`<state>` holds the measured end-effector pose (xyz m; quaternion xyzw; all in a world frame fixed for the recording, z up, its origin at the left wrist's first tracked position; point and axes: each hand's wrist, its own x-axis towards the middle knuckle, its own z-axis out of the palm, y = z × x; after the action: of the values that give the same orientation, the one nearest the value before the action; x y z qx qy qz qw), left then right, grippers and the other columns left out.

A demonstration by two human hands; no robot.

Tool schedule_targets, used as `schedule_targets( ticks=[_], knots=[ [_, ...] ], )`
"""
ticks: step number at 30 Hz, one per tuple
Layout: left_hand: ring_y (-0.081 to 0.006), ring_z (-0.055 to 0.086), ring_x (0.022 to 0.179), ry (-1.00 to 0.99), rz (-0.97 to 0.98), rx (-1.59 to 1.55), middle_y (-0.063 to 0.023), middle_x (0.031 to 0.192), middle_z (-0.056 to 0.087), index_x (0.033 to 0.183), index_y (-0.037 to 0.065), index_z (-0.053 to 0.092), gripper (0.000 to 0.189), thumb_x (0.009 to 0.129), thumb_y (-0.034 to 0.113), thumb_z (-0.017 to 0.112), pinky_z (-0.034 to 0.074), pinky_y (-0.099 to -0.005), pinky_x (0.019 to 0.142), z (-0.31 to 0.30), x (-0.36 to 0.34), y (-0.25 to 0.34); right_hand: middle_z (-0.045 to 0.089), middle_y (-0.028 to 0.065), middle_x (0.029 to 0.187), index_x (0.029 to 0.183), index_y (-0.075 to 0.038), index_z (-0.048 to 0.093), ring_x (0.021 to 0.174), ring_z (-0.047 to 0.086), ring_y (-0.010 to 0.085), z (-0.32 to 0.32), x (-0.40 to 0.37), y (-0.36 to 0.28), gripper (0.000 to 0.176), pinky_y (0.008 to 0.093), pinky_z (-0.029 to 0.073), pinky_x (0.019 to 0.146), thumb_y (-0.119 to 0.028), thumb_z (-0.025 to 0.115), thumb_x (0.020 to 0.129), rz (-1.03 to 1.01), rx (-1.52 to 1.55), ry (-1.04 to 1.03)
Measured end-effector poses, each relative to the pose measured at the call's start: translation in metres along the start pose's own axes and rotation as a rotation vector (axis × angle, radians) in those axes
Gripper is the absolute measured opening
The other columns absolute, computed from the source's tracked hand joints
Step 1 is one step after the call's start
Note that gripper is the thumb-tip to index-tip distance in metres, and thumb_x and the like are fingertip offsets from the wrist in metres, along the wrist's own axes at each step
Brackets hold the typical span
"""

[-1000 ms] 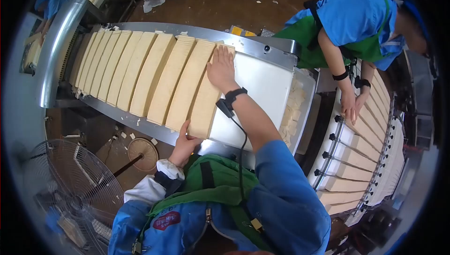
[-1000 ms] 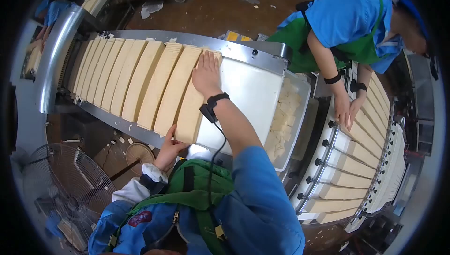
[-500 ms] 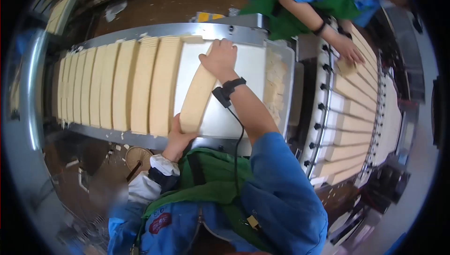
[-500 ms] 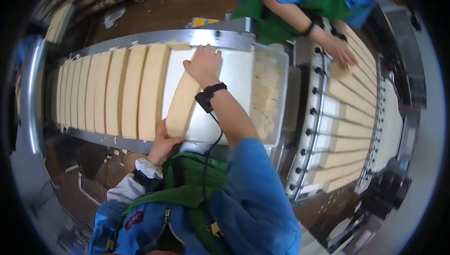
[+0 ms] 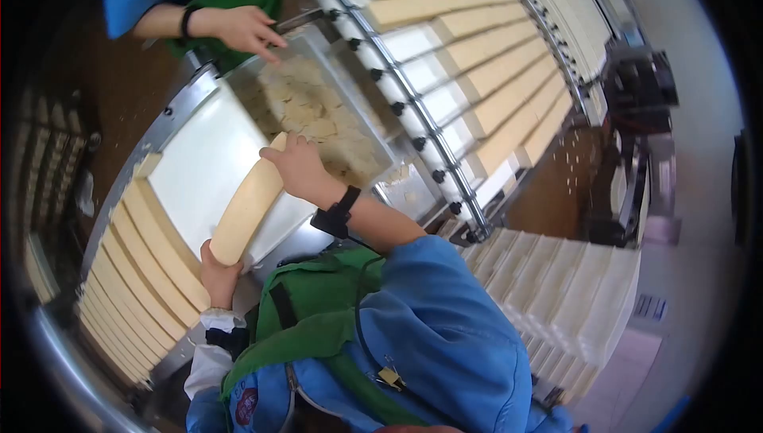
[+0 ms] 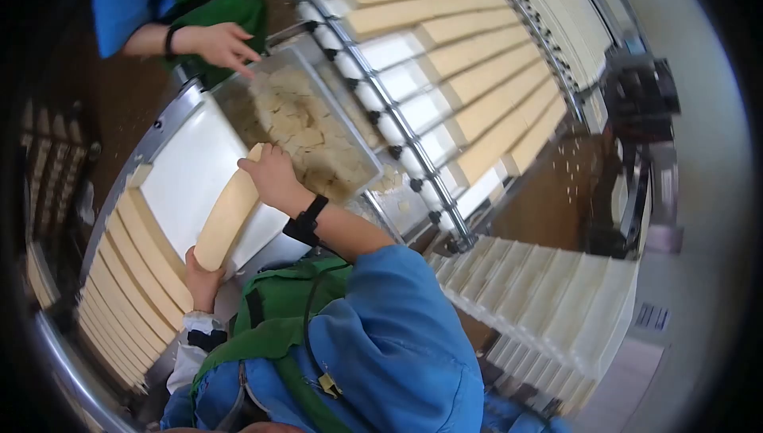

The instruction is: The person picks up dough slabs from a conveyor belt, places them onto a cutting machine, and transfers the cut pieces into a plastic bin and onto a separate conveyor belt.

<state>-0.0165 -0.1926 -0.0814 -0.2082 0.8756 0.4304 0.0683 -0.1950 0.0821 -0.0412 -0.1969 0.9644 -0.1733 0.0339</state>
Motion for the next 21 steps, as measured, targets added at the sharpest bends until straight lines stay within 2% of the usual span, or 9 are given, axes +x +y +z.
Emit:
schedule_targets(
  ticks=[3,6,8,10,11,12,15,18,21],
  knots=[
    [-0.0371,0.065,0.111,-0.103,0.146,0.043,-0.0175,0.118,0.067,0.134,0.009,0.052,0.079,0.061,0.012,0.084,0.052,-0.0439,0.095,0.015,0.001,0.080,0.057,0.0213,0.108,0.124,-0.026,0.068,0.099,0.058,0.0405,-0.057,-0.051,0.047,0.048,0.0484,0.047,0.081,-0.019,0.076,0.077,0.131,-0.004,0.180],
    [-0.0249,0.059,0.119,-0.329,0.332,-0.019,-0.0110,0.126,0.062,0.138,0.005,0.049,0.083,0.063,0.006,0.085,0.047,-0.0370,0.103,0.051,-0.014,0.166,0.062,0.0182,0.108,0.122,-0.026,0.068,0.100,0.060,0.0387,-0.147,-0.124,0.117,0.058,0.0482,0.050,0.085,-0.020,0.084,0.066,0.202,0.033,0.348],
    [-0.0314,0.059,0.120,-0.606,0.374,-0.333,-0.0168,0.126,0.062,0.140,0.003,0.049,0.087,0.064,0.015,0.089,0.048,-0.0421,0.102,0.090,-0.035,0.209,0.063,0.0159,0.103,0.122,-0.028,0.068,0.099,0.060,0.0374,-0.197,-0.177,0.170,0.060,0.0464,0.052,0.085,-0.017,0.085,0.065,0.301,0.000,0.290],
    [-0.0251,0.057,0.124,-0.920,0.192,-0.492,-0.0153,0.130,0.060,0.143,0.001,0.046,0.088,0.068,0.014,0.090,0.046,-0.0373,0.106,0.116,-0.073,0.269,0.062,0.0154,0.099,0.122,-0.027,0.068,0.098,0.060,0.0373,-0.248,-0.235,0.210,0.064,0.0446,0.052,0.086,-0.015,0.087,0.063,0.410,-0.016,0.180],
    [-0.0245,0.058,0.123,-0.979,0.266,-0.453,-0.0145,0.132,0.059,0.145,0.001,0.045,0.091,0.067,0.013,0.090,0.047,-0.0362,0.105,0.141,-0.089,0.273,0.061,0.0150,0.098,0.123,-0.027,0.067,0.097,0.059,0.0370,-0.264,-0.262,0.230,0.065,0.0440,0.052,0.086,-0.014,0.087,0.062,0.463,0.005,0.131],
    [-0.0197,0.054,0.126,-1.153,0.144,-0.421,-0.0094,0.139,0.053,0.153,0.004,0.033,0.093,0.075,-0.002,0.084,0.047,-0.0333,0.103,0.148,-0.109,0.299,0.061,0.0149,0.097,0.123,-0.027,0.067,0.097,0.059,0.0371,-0.275,-0.286,0.250,0.067,0.0434,0.052,0.087,-0.013,0.088,0.061,0.475,0.024,0.075],
    [-0.0201,0.057,0.122,-1.280,-0.188,-0.598,-0.0099,0.138,0.054,0.155,0.005,0.029,0.093,0.078,-0.004,0.080,0.051,-0.0329,0.097,0.193,-0.165,0.323,0.062,0.0138,0.100,0.124,-0.025,0.066,0.101,0.059,0.0369,-0.277,-0.332,0.307,0.070,0.0416,0.051,0.091,-0.011,0.088,0.058,0.475,0.093,-0.085],
    [-0.0209,0.058,0.120,-1.326,-0.349,-0.556,-0.0109,0.137,0.054,0.156,0.004,0.025,0.092,0.080,-0.005,0.077,0.053,-0.0330,0.093,0.216,-0.193,0.339,0.066,0.0108,0.112,0.124,-0.021,0.065,0.110,0.057,0.0351,-0.260,-0.351,0.345,0.069,0.0401,0.049,0.099,-0.006,0.087,0.060,0.484,0.154,-0.198],
    [-0.0216,0.058,0.123,-1.313,-0.358,-0.533,-0.0119,0.138,0.053,0.156,0.003,0.022,0.091,0.082,-0.007,0.074,0.052,-0.0339,0.098,0.230,-0.205,0.355,0.062,0.0126,0.124,0.129,-0.021,0.061,0.115,0.057,0.0350,-0.240,-0.354,0.375,0.075,0.0408,0.048,0.102,-0.001,0.084,0.061,0.491,0.274,-0.232]
  ],
)
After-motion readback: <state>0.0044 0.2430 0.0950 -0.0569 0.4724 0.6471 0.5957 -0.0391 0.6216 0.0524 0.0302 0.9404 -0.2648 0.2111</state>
